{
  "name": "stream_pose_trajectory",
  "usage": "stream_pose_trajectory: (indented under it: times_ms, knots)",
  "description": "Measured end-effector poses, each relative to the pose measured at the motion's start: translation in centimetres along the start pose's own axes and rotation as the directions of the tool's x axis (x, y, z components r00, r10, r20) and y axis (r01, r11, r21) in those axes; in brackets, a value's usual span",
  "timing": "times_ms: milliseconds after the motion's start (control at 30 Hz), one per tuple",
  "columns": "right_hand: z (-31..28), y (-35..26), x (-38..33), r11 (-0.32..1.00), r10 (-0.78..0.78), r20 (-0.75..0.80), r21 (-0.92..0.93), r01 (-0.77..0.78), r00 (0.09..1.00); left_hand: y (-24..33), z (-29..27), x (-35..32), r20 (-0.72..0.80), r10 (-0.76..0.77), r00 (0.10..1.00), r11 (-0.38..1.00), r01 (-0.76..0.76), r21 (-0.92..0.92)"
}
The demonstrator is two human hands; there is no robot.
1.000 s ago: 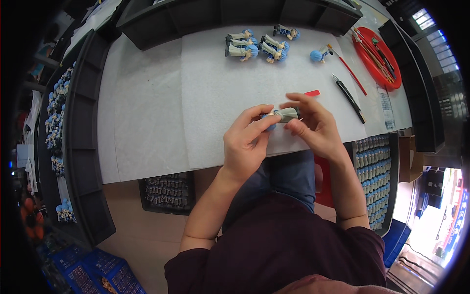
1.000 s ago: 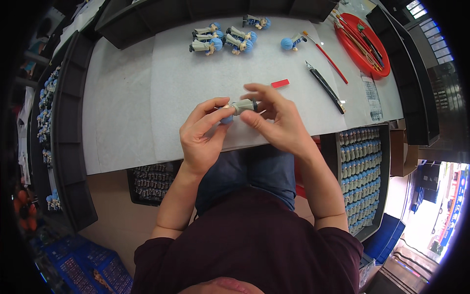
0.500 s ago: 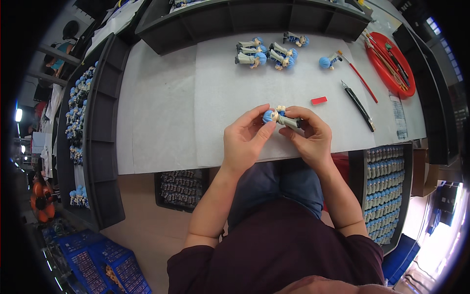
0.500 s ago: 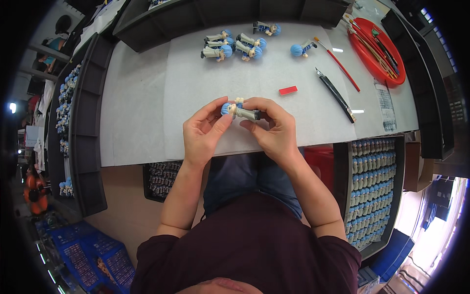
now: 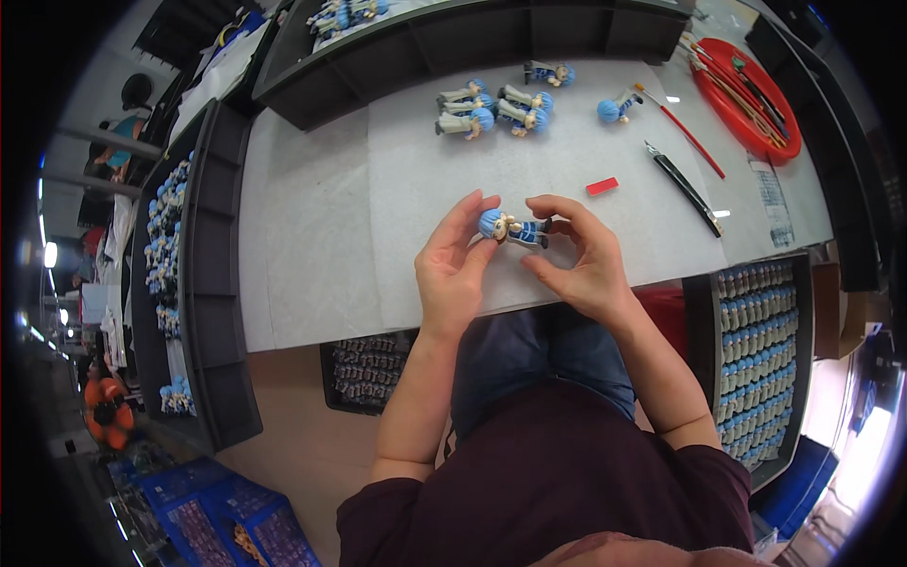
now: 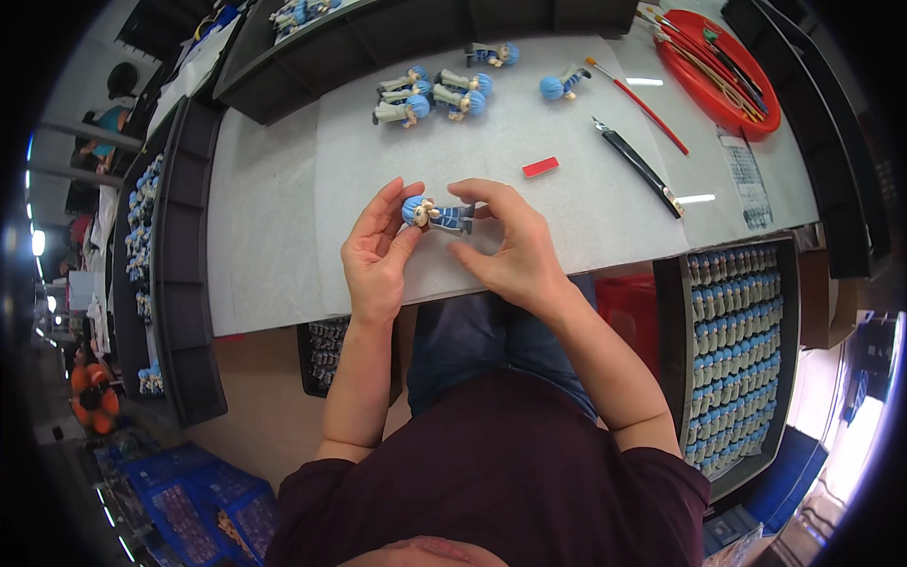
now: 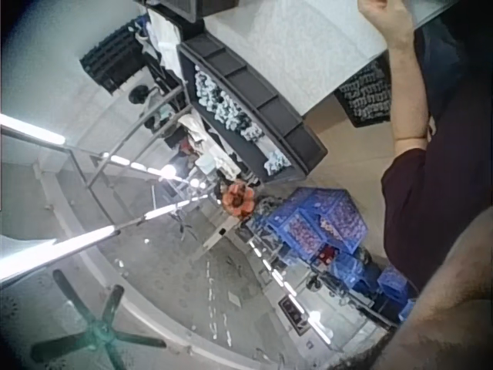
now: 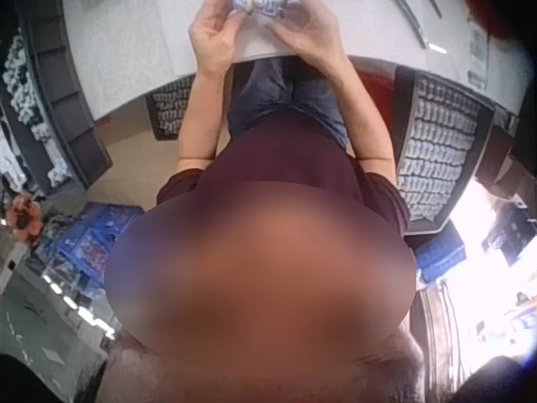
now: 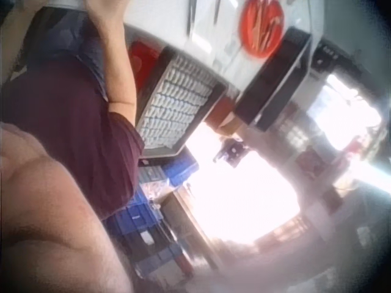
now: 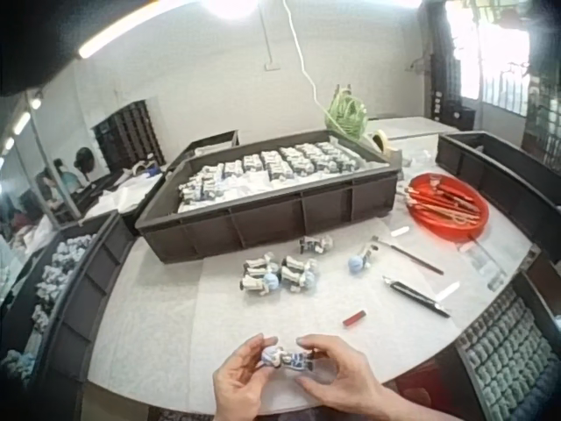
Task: The person assembles small blue and white figurines by hand, attaching heads to bodies and placing them into a tray. They also use a red tool to clean or adjust parts of the figurines.
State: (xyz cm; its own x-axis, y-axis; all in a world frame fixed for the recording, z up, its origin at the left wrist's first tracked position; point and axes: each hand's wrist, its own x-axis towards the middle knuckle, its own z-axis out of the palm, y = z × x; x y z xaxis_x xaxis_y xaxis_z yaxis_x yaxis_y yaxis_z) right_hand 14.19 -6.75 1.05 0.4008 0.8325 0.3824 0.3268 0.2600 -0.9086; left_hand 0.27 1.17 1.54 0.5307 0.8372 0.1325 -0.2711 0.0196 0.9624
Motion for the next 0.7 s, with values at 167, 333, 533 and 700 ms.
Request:
stream_pose_trajectory:
  times_ms: [167, 333, 533, 700]
  knots:
    - [-0.8, 0.6, -0.4, 0.939, -0.330, -0.065, -0.128, 0.320, 0.942, -1.4, 0.3, -0.1, 0.035, 0.041, 0.999, 0.994, -0.044, 0.102]
    - [-5.9, 0.4, -1.8, 0.914, -0.405, -0.327, -0.157, 0.373, 0.854, -0.2, 1.1, -1.2, -0.058, 0.100, 0.993, 0.895, -0.065, 0.441]
    - [-23.3, -0.2, -12.7, 0.848, -0.346, -0.843, -0.469, -0.248, 0.412, -1.0, 1.4, -0.9, -0.003, 0.081, 0.997, 0.879, -0.070, 0.471]
    - [-36.2, 2.5, -34.1, 0.640, -0.354, -0.935, -0.210, -0.739, -0.041, -0.5, 2.4, -1.5, -0.044, 0.162, 0.986, 0.836, -0.114, 0.537]
